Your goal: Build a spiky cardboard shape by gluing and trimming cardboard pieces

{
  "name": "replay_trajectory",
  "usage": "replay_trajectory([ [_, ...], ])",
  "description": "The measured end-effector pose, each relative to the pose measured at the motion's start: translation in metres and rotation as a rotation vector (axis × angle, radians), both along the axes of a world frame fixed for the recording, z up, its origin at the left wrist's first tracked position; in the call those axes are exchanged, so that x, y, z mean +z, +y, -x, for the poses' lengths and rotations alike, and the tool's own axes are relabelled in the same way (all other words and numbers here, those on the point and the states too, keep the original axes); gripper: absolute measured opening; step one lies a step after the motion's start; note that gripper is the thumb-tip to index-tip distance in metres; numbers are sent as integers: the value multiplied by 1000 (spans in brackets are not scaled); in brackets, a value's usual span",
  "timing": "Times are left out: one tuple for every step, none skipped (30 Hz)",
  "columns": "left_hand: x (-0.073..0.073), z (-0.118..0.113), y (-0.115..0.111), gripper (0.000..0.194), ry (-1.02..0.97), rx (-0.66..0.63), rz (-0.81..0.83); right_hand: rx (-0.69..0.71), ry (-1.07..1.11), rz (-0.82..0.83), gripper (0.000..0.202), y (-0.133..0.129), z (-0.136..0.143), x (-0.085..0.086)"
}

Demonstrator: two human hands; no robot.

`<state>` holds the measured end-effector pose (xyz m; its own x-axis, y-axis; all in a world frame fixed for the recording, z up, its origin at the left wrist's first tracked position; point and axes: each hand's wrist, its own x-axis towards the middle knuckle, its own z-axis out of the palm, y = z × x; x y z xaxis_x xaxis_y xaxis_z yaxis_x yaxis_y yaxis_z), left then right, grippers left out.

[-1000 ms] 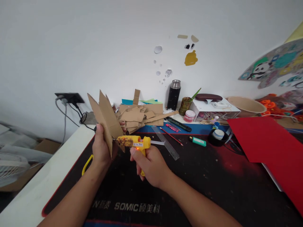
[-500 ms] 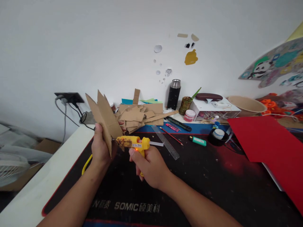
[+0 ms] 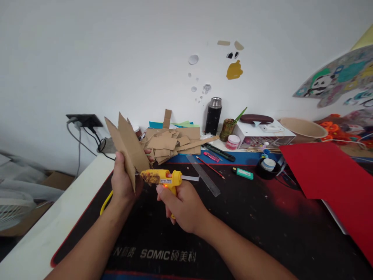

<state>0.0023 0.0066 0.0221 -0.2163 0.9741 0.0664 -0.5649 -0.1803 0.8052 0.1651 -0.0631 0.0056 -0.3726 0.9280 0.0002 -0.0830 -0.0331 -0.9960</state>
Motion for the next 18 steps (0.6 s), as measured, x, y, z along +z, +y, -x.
replay_trajectory([
  [0, 0, 0, 54, -7, -2, -1, 0, 6, 8, 38, 0, 0, 0],
  [1, 0, 0, 55, -17, -6, 2, -2, 12, 18, 38, 0, 0, 1],
  [1, 1, 0, 56, -27, -11, 8, -7, 18, 32, 39, 0, 0, 1],
  [1, 1, 0, 56, -38, -18, 15, -10, 26, 48, 39, 0, 0, 2],
  [1, 1, 0, 55, -46, -26, 20, -14, 37, 62, 41, 0, 0, 2],
  [1, 2, -1, 55, -53, -36, 24, -16, 50, 73, 42, 1, 0, 3],
  [0, 2, -1, 55, -57, -42, 26, -17, 63, 82, 43, 1, 0, 3],
  [0, 3, -2, 55, -59, -47, 29, -21, 75, 88, 44, 2, 0, 3],
  [-1, 3, -2, 55, -58, -49, 33, -24, 85, 91, 45, 2, 0, 3],
  [-2, 3, -3, 56, -55, -51, 35, -27, 93, 91, 46, 2, 0, 2],
  [-3, 3, -3, 58, -50, -52, 33, -27, 99, 92, 46, 2, 0, 2],
  [-4, 3, -3, 60, -46, -56, 31, -25, 104, 93, 46, 3, 0, 1],
  [-5, 3, -3, 62, -44, -60, 27, -24, 108, 93, 46, 2, 0, 0],
  [-5, 3, -4, 62, -44, -65, 25, -22, 110, 93, 46, 2, 0, 0],
  [-5, 2, -4, 62, -48, -71, 26, -21, 111, 93, 46, 2, 0, -1],
  [-4, 2, -4, 60, -53, -74, 33, -22, 110, 94, 46, 3, 0, -1],
  [-4, 1, -4, 58, -59, -75, 47, -21, 110, 94, 45, 3, 0, -1],
  [-3, 0, -4, 56, -64, -72, 62, -22, 111, 92, 45, 3, 0, -1],
])
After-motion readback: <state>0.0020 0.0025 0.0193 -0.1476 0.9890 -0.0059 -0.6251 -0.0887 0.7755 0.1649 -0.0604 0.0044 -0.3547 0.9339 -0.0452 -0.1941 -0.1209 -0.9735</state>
